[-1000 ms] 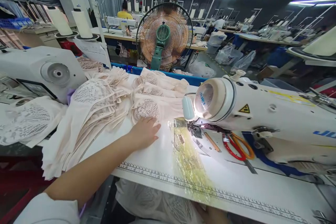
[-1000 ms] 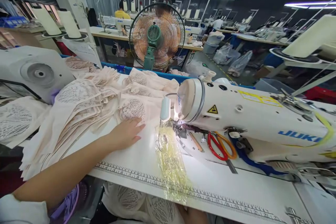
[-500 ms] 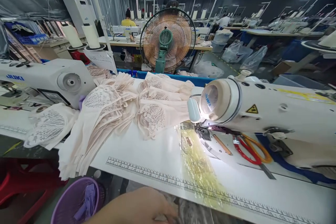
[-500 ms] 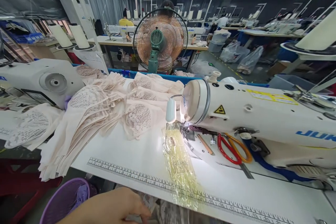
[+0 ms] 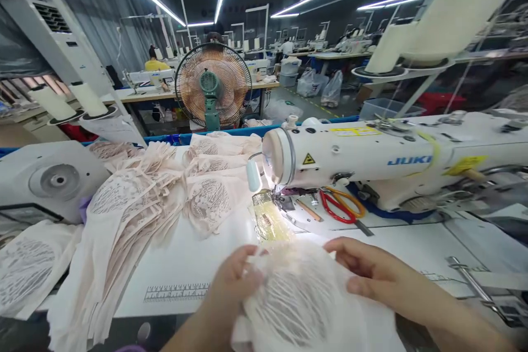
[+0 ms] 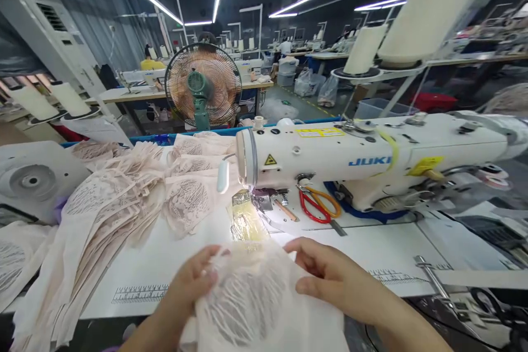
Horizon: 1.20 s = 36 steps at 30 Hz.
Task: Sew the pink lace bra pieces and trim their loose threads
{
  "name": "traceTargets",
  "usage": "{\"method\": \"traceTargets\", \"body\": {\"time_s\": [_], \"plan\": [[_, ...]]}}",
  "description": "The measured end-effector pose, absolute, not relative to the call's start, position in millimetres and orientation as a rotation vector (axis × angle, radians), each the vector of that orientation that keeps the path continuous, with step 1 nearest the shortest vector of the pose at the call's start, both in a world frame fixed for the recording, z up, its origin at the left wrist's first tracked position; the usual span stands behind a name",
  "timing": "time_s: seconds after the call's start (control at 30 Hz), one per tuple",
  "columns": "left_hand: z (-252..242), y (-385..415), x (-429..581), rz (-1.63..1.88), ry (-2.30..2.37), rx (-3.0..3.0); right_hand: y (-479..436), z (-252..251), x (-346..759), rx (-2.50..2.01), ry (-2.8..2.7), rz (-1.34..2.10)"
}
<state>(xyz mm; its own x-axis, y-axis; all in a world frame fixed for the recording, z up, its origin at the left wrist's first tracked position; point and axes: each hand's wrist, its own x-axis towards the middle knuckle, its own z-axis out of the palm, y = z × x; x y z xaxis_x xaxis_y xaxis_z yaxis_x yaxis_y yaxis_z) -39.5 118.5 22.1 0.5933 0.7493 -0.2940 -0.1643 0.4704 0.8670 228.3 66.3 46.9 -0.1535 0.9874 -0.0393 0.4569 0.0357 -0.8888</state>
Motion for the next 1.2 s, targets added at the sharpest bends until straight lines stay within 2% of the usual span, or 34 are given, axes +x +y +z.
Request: {"method": "traceTargets", "body": {"time_s": [0.07, 0.1, 0.27, 0.4, 0.5, 0.6, 0.67, 0.77, 0.97, 1.2], "plan": [[33, 141, -60, 0.739, 0.789, 0.954, 88, 41, 220, -1.402, -1.756, 1.190], [36, 152, -70, 0.769, 0.836, 1.008, 97, 35, 216, -1.417, -1.840, 1.148], [40, 209, -121, 0.691, 1.233, 1.586, 138, 12, 183, -1.674, -2.238, 0.375], [46, 243, -147, 0.658, 1.622, 2.121, 165, 3, 154, -1.788, -2.210, 0.118], [52, 243, -138, 0.834, 1.855, 2.465, 173, -5, 142, -1.856, -2.161, -0.030], [47, 225, -98, 0.996, 1.540, 2.745, 172, -14, 137, -1.890, -2.141, -0.114], [37, 214, -61, 0.754, 1.022, 2.876, 169, -20, 136, -1.881, -2.141, -0.149], [19, 211, -14, 0.459, 0.673, 2.854, 165, -30, 138, -1.849, -2.125, -0.188], [0, 230, 13, 0.316, 0.651, 2.890, 150, -48, 152, -1.755, -2.092, -0.229], [9, 233, 26, 0.169, 0.786, 2.999, 114, -50, 170, -1.658, -2.044, -0.213]]}}
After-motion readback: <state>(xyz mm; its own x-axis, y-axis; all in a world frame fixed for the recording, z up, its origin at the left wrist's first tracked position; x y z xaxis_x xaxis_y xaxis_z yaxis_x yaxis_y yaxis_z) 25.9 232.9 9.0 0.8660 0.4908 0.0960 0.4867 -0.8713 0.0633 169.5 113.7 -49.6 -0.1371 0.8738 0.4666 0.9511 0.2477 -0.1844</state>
